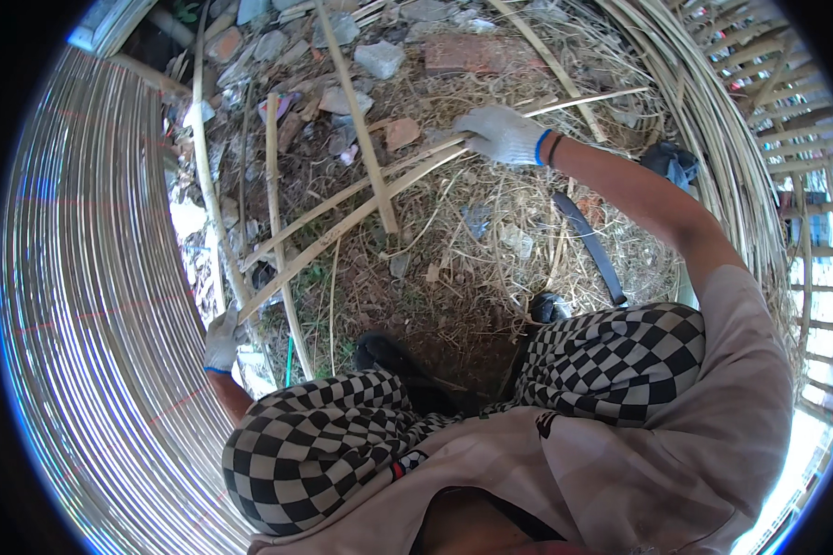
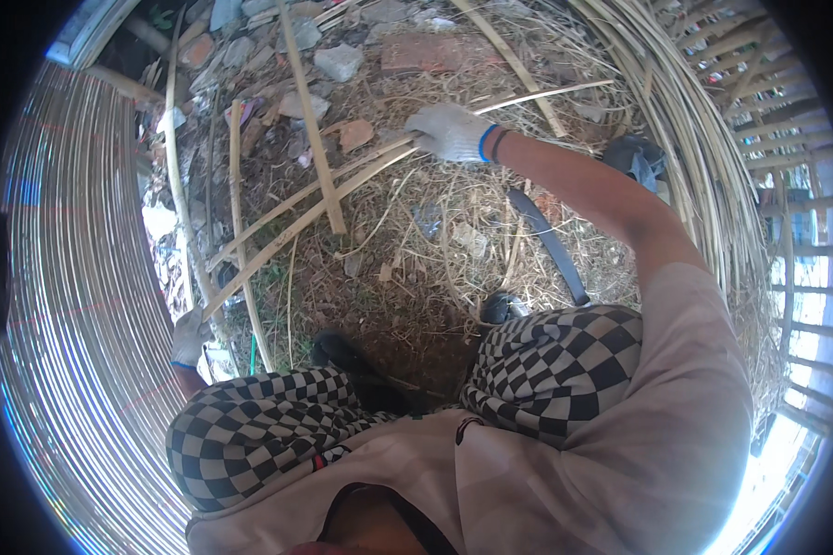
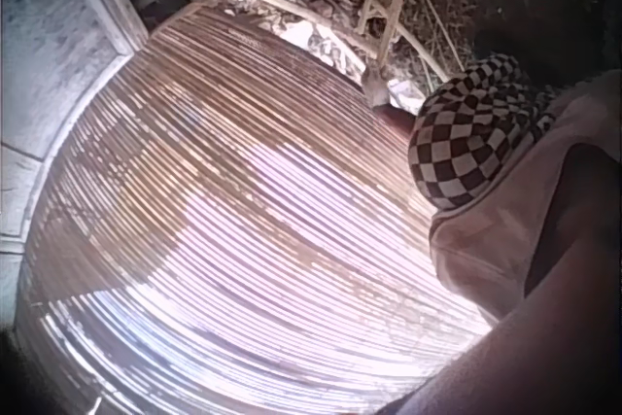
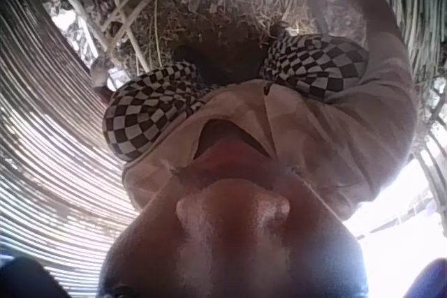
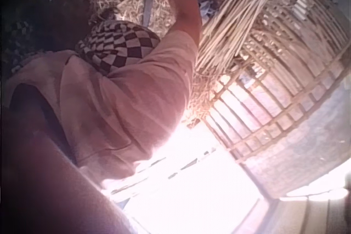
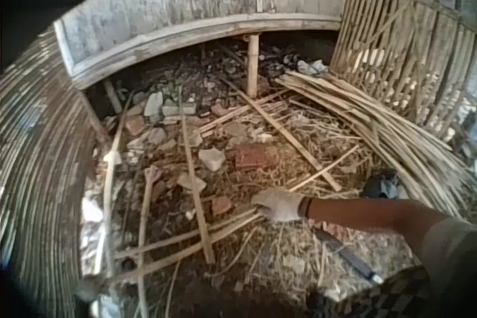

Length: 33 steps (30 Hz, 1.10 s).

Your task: Arranging thin bamboo strips into a grid pattern to prepare for weaving a mat or structure.

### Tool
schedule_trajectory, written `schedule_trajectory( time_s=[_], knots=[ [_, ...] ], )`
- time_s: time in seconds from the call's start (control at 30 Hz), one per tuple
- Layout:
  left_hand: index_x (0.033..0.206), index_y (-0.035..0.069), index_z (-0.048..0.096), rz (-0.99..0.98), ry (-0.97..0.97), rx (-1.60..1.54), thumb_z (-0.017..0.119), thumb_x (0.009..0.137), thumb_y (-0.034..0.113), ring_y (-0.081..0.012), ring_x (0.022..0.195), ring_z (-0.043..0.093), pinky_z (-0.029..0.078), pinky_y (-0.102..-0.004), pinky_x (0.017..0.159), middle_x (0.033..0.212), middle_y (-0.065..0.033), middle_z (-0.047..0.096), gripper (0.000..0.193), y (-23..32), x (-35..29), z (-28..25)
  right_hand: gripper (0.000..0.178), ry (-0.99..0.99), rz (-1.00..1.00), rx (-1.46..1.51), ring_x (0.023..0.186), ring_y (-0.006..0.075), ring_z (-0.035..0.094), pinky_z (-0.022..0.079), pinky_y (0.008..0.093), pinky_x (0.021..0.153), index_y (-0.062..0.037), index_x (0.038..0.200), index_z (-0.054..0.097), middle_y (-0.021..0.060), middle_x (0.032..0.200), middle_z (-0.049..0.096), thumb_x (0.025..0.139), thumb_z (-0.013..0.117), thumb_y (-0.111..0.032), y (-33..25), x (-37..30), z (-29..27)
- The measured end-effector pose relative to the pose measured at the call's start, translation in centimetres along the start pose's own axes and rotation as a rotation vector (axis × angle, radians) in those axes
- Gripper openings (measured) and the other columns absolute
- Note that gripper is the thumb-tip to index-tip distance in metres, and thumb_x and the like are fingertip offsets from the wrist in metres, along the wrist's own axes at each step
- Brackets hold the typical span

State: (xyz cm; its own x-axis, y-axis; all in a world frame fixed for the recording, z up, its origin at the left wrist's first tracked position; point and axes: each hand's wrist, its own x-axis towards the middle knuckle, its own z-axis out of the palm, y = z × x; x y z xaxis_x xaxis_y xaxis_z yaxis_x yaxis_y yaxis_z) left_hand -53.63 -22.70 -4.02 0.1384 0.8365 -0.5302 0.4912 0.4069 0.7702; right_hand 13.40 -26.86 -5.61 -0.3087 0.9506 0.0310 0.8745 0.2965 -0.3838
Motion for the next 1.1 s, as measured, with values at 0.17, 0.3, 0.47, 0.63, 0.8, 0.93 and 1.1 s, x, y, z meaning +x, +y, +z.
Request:
schedule_trajectory(
  time_s=[0.17,0.3,0.47,0.63,0.8,0.93,1.1],
  knots=[
    [0.084,0.007,0.054,-0.178,-0.151,-0.009,0.058,0.102,0.048,-0.0103,0.049,0.037,0.041,-0.0310,0.051,0.060,0.0058,0.037,0.045,0.8,-2.1,-1.0,0.022,-0.028,0.074,0.035,0.094,0.0368,0.065,0.050,0.0495,0.087,-0.0035,0.110,0.065,0.0175,0.097,0.066,0.093,0.059,-0.015,-0.3,0.3,-0.2],
    [0.090,0.003,0.060,-0.175,-0.302,-0.146,0.066,0.097,0.048,-0.0123,0.050,0.045,0.048,-0.0326,0.054,0.061,0.0037,0.043,0.046,-0.3,-4.4,-3.6,0.023,0.030,0.072,0.039,0.094,0.0371,0.064,0.051,0.0482,0.087,-0.0024,0.112,0.065,0.0178,0.095,0.066,0.092,0.058,-0.013,-0.2,-0.5,-0.7],
    [0.093,0.002,0.060,-0.199,-0.182,-0.140,0.067,0.097,0.048,-0.0126,0.050,0.046,0.048,-0.0328,0.055,0.062,0.0029,0.045,0.046,-2.6,-8.3,-7.1,0.034,0.131,-0.024,-0.142,0.102,0.0341,0.063,0.049,0.0473,0.093,-0.0076,0.117,0.065,0.0128,0.106,0.066,0.086,0.071,-0.022,-2.7,-0.1,-1.2],
    [0.097,0.002,0.061,-0.192,-0.110,-0.108,0.068,0.096,0.048,-0.0129,0.051,0.048,0.049,-0.0329,0.056,0.064,0.0022,0.047,0.046,-3.3,-9.9,-7.8,0.046,0.059,-0.343,-0.287,0.107,0.0286,0.060,0.046,0.0445,0.096,-0.0113,0.112,0.062,0.0085,0.105,0.061,0.075,0.081,-0.032,-7.6,-1.0,0.4],
    [0.100,0.001,0.061,-0.180,-0.068,-0.074,0.068,0.096,0.048,-0.0133,0.052,0.049,0.050,-0.0331,0.057,0.065,0.0014,0.049,0.047,-3.1,-9.6,-7.8,0.018,0.086,-0.248,-0.200,0.092,0.0286,0.057,0.044,0.0441,0.081,-0.0103,0.094,0.064,0.0078,0.091,0.055,0.080,0.072,-0.019,-7.7,-1.2,3.1],
    [0.103,0.000,0.061,-0.165,-0.044,-0.047,0.069,0.095,0.047,-0.0135,0.052,0.050,0.051,-0.0333,0.058,0.066,0.0008,0.051,0.048,-2.7,-9.0,-7.1,0.012,0.028,-0.280,-0.153,0.081,0.0303,0.060,0.047,0.0442,0.075,-0.0110,0.086,0.065,0.0088,0.081,0.057,0.083,0.069,-0.022,-8.5,-1.5,3.1],
    [0.106,0.000,0.062,-0.167,0.006,-0.013,0.070,0.095,0.047,-0.0139,0.053,0.052,0.052,-0.0334,0.059,0.067,0.0000,0.053,0.049,-2.1,-8.8,-6.4,0.031,-0.723,-0.048,0.090,0.056,0.0277,0.061,0.050,0.0415,0.057,-0.0089,0.084,0.067,0.0118,0.065,0.061,0.089,0.064,-0.039,-12.2,-4.0,-1.7]
  ],
)
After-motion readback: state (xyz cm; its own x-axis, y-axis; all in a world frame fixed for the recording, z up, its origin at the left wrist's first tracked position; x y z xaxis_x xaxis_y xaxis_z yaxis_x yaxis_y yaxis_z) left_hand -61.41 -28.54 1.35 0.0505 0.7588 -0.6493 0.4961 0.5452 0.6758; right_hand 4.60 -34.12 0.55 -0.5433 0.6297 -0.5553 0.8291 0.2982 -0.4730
